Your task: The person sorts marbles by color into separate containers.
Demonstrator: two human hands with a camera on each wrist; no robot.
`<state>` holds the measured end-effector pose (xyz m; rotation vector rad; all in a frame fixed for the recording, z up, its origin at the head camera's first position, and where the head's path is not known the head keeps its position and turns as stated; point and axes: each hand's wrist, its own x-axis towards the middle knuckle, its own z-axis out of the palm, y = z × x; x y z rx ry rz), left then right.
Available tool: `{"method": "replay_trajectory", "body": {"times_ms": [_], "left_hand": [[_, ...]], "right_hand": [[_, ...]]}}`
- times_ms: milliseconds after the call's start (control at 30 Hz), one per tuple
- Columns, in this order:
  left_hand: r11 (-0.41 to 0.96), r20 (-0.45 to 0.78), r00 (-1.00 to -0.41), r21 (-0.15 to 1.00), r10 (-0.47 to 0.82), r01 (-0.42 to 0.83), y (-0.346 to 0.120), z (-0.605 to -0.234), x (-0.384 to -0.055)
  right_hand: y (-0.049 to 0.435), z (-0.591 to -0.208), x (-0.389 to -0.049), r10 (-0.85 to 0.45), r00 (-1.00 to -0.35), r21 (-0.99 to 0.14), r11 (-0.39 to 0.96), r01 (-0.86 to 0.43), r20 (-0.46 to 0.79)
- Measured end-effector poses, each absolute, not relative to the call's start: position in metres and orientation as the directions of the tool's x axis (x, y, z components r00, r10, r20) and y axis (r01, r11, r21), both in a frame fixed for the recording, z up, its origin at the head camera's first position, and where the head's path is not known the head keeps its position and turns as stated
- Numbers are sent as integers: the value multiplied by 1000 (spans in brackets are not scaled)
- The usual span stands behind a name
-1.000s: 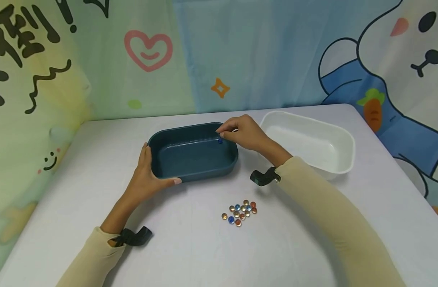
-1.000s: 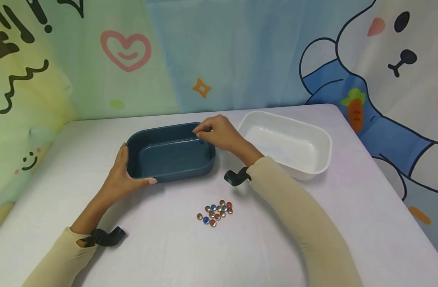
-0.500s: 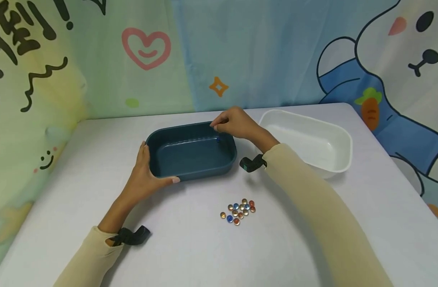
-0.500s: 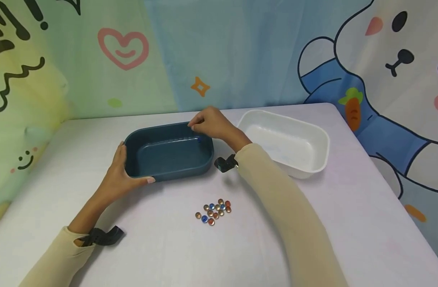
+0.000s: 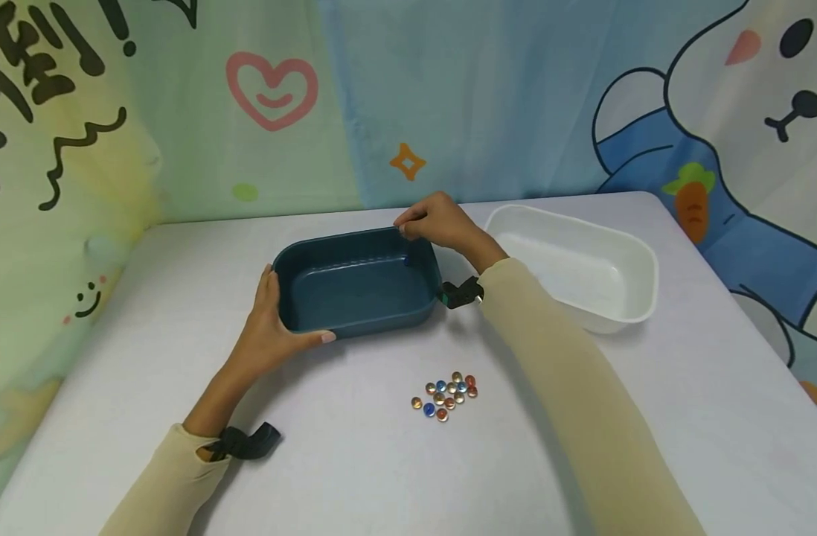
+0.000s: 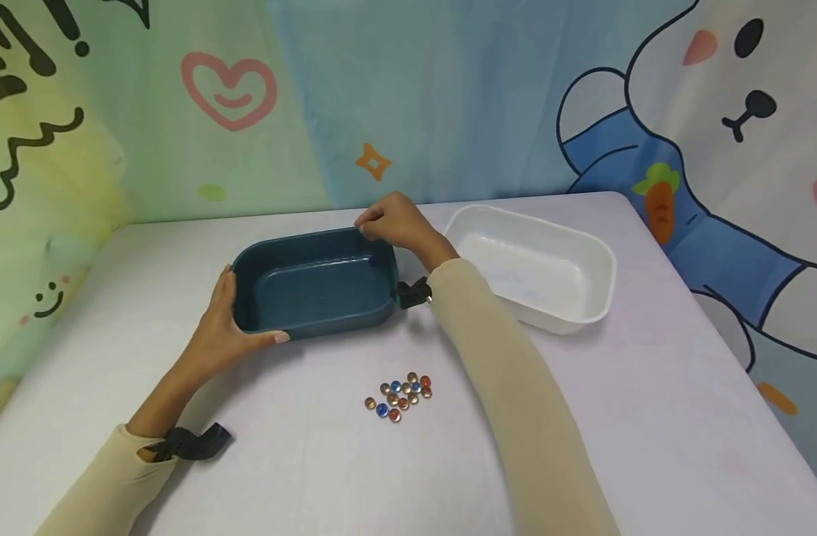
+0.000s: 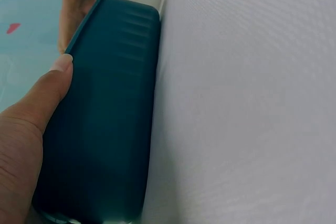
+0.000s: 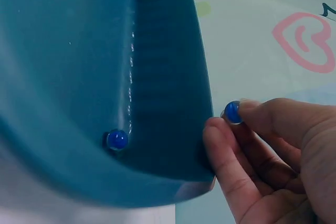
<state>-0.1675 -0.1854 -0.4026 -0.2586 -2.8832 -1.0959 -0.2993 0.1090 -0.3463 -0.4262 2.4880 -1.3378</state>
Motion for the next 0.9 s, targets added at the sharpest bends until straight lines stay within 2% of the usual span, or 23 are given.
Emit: {"method": "replay_trajectory", "body": {"times_ms": [333,900], "left_hand": [[731,113,-984,658,139,179,-184,-401,-167],[730,114,-983,658,146,185,-184,-402,-167]], "right_hand": [[111,-350,-300,-393,-916,-871,476,-122,-86],[109,-350,-297,-376,-922,-850,511,-125,-91]]}}
